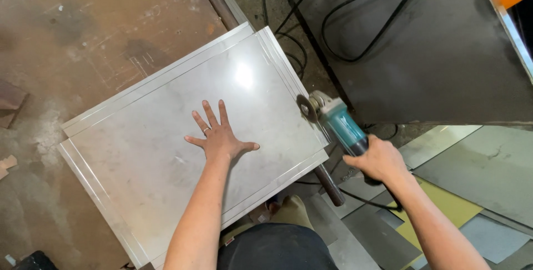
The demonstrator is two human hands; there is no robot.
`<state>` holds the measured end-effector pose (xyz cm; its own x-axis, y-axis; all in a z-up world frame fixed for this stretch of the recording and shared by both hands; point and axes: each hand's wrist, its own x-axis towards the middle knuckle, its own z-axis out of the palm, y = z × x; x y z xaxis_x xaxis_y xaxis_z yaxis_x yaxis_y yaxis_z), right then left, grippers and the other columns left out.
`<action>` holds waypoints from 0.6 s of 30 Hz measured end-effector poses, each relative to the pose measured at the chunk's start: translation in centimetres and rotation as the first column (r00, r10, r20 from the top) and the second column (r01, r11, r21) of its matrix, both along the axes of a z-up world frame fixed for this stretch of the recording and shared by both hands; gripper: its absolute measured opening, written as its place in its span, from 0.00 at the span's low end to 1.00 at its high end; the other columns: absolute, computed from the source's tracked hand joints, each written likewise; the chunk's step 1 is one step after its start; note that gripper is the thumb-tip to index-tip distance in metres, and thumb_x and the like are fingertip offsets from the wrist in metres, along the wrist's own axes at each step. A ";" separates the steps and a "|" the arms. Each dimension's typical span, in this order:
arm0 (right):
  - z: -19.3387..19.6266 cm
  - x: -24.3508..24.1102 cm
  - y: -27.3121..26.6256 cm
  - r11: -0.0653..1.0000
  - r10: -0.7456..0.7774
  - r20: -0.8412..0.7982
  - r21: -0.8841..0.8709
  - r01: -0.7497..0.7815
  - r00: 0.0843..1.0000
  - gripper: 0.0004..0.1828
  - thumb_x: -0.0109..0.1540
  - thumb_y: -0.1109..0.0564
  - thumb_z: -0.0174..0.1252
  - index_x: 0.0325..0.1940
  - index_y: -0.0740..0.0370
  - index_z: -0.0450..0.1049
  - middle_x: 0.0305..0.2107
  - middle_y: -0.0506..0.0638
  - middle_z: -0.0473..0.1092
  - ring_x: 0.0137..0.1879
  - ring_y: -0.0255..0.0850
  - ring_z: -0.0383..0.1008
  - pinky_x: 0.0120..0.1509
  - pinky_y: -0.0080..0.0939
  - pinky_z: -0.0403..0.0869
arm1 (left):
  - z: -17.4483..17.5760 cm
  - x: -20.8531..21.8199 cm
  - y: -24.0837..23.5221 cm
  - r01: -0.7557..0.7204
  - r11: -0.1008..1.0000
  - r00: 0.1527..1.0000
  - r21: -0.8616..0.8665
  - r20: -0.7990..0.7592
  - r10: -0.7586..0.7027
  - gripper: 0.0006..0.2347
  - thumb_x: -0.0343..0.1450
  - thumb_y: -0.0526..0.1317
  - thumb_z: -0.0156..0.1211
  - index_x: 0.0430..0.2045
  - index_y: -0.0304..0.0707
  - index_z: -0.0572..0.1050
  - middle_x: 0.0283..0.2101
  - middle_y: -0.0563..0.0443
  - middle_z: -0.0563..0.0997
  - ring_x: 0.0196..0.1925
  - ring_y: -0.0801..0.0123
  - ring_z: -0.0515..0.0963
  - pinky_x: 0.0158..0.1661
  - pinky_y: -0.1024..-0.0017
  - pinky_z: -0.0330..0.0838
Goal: Use an angle grinder to cut along marked lines on metal sheets.
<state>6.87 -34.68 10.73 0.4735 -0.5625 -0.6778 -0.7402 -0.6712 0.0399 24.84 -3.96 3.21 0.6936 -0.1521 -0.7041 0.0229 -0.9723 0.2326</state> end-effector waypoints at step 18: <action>-2.4 12.3 0.5 0.996 0.092 0.193 -0.006 -0.093 0.977 0.43 0.46 0.36 0.73 0.52 0.72 0.76 0.42 0.68 0.78 0.50 0.57 0.80 0.57 0.52 0.77 | 1.2 0.5 0.1 0.015 1.000 0.999 0.024 -0.048 -0.014 0.68 0.45 0.64 0.81 0.75 0.54 0.31 0.78 0.43 0.23 0.77 0.39 0.17 0.61 0.16 0.29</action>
<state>19.20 -34.20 8.36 0.6454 -0.5080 -0.5705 -0.6684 -0.7371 -0.0998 25.35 -3.81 4.43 0.6571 -0.1441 -0.7399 0.0193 -0.9780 0.2076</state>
